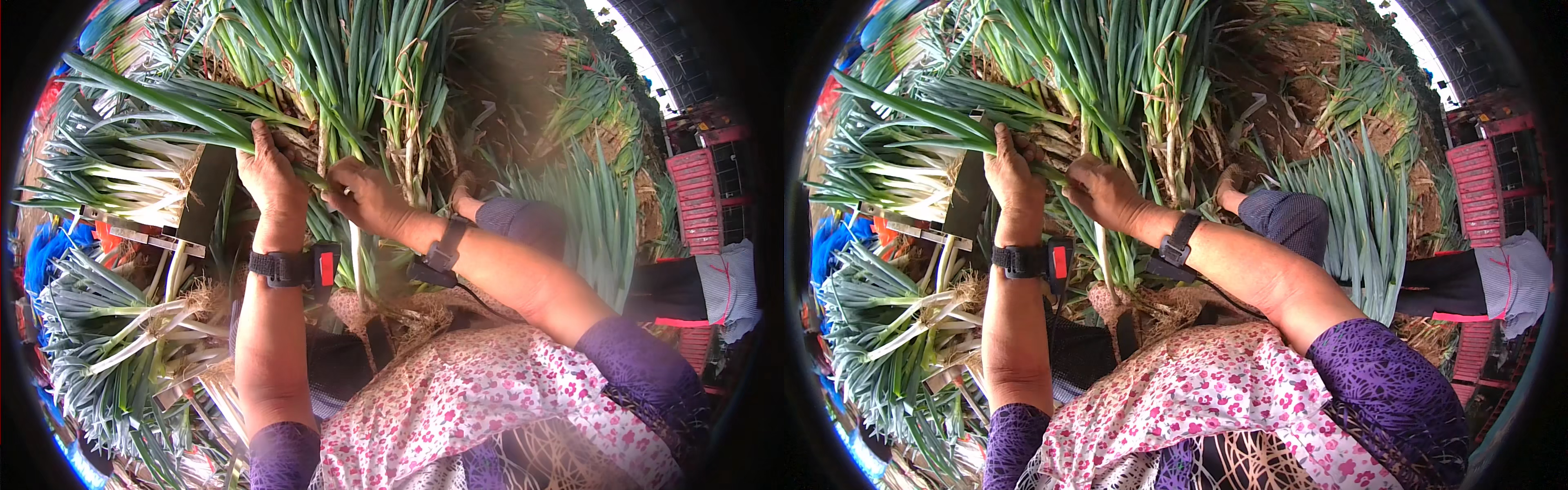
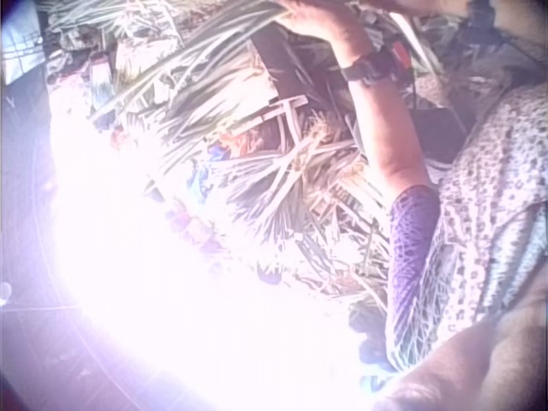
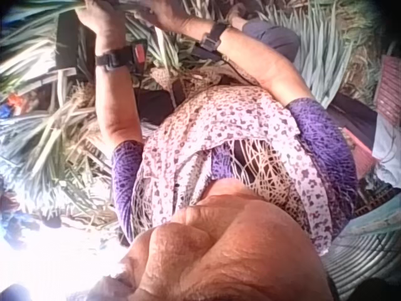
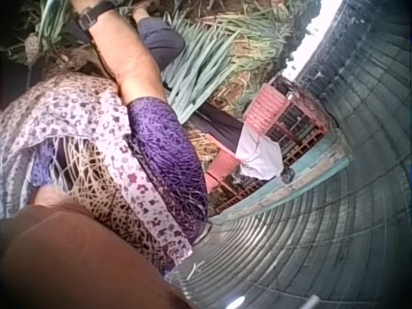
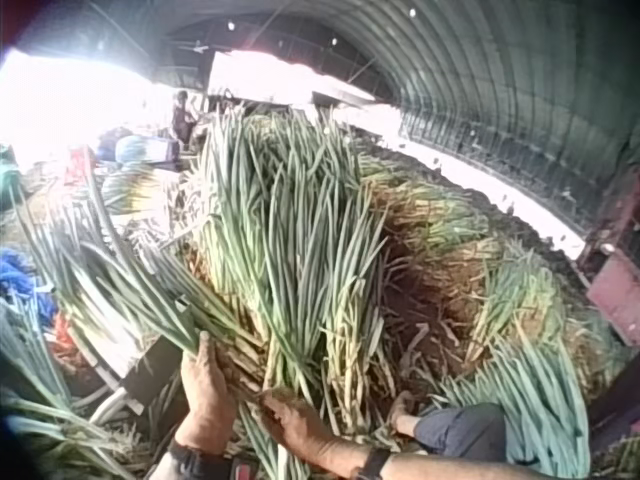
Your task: The person cleans green onions by hand, pulling off the outer layers and roots before placing them into a metal tray. They also move discarded layers aside to reach more onions from the pile.
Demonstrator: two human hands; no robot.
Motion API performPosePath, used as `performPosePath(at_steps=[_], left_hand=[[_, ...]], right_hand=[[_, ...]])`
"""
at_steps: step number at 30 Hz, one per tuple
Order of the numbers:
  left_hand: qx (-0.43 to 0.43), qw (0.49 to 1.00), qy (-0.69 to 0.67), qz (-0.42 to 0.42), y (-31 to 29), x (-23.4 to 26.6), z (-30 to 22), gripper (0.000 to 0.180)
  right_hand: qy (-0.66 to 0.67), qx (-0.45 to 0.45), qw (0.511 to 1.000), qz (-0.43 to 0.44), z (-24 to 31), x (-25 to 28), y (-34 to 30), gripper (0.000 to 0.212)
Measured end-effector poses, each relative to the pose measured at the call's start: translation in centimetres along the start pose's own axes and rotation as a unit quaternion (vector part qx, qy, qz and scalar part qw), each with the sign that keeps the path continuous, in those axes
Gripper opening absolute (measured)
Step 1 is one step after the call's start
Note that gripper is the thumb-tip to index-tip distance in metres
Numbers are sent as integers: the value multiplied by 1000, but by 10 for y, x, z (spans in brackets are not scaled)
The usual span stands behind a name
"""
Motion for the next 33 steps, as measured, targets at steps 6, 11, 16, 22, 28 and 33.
performPosePath(at_steps=[6, 11, 16, 22, 28, 33], left_hand=[[-43, 998, 44, -19, 1, -3, 3, 13], [-71, 995, 64, -17, 4, -2, 8, 14], [-81, 994, 48, -56, 16, 4, -2, 19], [-86, 990, 54, -100, 29, 6, -21, 21], [-108, 983, 96, -112, 39, 20, -32, 21], [-197, 966, 109, -128, 51, 37, -72, 24]], right_hand=[[49, -18, 998, -20, 2, -7, -5, 14], [27, 24, 999, -3, -5, -13, -3, 16], [-1, 126, 992, -24, -3, -9, -7, 18], [50, 197, 965, 163, -5, 4, -50, 15], [-94, -125, 877, 455, -58, 58, -147, 10], [-355, -135, 752, 538, -184, 136, -257, 12]])
Point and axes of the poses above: each hand's wrist, its own y-axis towards the middle knuckle, its own x-axis out of the back of the hand, z = x × y, the point moved 1 cm from there along y, towards the middle knuckle, and after that the axes turned 10 degrees about -z, right-handed, at the moved point
